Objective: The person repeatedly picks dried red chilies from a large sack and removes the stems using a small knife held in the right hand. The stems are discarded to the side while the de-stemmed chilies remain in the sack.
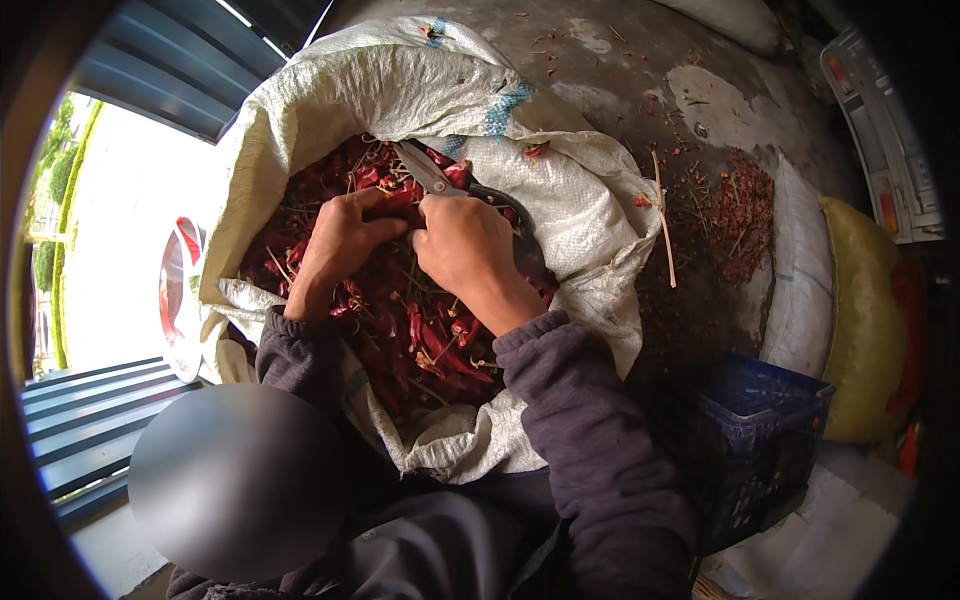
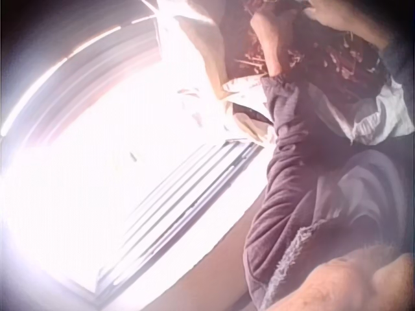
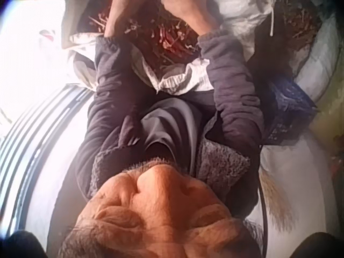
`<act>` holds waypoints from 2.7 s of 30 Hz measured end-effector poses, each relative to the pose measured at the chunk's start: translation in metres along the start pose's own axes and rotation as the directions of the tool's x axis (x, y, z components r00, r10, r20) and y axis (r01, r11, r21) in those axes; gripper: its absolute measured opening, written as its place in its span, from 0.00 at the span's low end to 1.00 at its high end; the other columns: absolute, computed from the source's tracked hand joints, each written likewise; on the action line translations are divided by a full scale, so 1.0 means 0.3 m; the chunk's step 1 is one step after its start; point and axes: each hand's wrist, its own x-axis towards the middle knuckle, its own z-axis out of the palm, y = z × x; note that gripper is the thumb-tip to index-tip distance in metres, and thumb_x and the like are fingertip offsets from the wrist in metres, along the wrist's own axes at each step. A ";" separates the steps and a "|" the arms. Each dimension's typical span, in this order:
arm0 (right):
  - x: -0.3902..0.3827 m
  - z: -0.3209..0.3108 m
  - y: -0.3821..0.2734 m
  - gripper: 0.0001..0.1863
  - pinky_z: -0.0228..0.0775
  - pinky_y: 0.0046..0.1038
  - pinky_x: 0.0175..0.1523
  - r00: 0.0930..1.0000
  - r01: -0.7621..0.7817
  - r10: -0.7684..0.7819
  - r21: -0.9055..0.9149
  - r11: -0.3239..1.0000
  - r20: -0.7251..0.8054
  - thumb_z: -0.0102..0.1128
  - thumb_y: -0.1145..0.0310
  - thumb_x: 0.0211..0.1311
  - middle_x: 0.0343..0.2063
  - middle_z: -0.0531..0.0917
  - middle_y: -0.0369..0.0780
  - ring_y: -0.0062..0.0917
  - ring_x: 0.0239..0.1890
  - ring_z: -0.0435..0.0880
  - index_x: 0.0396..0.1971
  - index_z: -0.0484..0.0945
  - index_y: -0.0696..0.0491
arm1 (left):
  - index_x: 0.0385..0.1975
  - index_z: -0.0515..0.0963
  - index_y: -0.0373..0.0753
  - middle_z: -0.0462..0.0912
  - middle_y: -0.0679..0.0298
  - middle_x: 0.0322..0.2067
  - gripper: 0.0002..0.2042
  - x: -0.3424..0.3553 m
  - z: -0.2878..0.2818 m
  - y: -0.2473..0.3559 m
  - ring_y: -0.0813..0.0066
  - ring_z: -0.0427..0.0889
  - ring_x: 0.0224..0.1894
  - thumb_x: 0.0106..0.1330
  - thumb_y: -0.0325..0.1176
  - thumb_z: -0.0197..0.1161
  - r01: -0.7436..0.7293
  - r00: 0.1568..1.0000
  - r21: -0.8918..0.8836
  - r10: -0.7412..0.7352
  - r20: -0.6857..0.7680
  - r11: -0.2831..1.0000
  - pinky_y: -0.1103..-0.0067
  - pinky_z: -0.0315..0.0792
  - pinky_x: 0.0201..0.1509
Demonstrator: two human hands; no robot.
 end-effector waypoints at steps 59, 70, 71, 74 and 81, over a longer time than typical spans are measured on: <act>-0.022 0.012 -0.025 0.19 0.66 0.29 0.29 0.997 0.062 -0.021 0.585 0.809 -0.077 0.64 0.55 0.72 0.18 0.77 0.37 0.20 0.21 0.73 0.32 0.78 0.58 | 0.44 0.81 0.34 0.83 0.70 0.37 0.06 -0.004 0.135 0.021 0.84 0.77 0.41 0.73 0.28 0.63 -0.230 0.954 -0.723 0.006 -0.299 0.651 0.83 0.73 0.47; -0.008 0.007 -0.032 0.19 0.69 0.36 0.29 0.965 0.186 -0.089 0.406 0.895 -0.246 0.58 0.63 0.74 0.19 0.78 0.46 0.40 0.21 0.78 0.23 0.73 0.58 | 0.42 0.81 0.35 0.83 0.71 0.35 0.06 -0.029 0.104 0.051 0.86 0.77 0.36 0.74 0.31 0.62 -0.078 0.989 -0.875 -0.073 -0.128 0.478 0.85 0.72 0.42; -0.004 0.004 -0.035 0.19 0.69 0.36 0.29 0.965 0.200 -0.105 0.419 0.886 -0.239 0.58 0.63 0.74 0.19 0.78 0.45 0.38 0.21 0.78 0.23 0.73 0.58 | 0.41 0.81 0.37 0.83 0.70 0.34 0.05 -0.029 0.099 0.051 0.85 0.78 0.34 0.74 0.31 0.63 -0.067 0.990 -0.901 -0.083 -0.113 0.430 0.85 0.73 0.38; 0.000 0.005 -0.027 0.17 0.69 0.33 0.29 0.980 0.181 -0.092 0.593 0.785 -0.178 0.58 0.64 0.74 0.19 0.79 0.43 0.31 0.21 0.77 0.24 0.74 0.59 | 0.40 0.81 0.37 0.83 0.69 0.32 0.06 -0.027 0.073 0.037 0.82 0.79 0.29 0.75 0.32 0.61 0.031 0.999 -0.962 -0.023 0.026 0.271 0.84 0.73 0.33; -0.013 -0.104 -0.034 0.14 0.71 0.29 0.30 0.972 -0.011 -0.167 0.740 0.673 0.166 0.58 0.65 0.73 0.22 0.80 0.40 0.25 0.23 0.79 0.27 0.79 0.57 | 0.40 0.80 0.38 0.83 0.67 0.30 0.07 -0.048 0.062 0.037 0.80 0.78 0.26 0.76 0.34 0.60 0.117 0.987 -0.980 0.088 0.132 0.163 0.83 0.71 0.27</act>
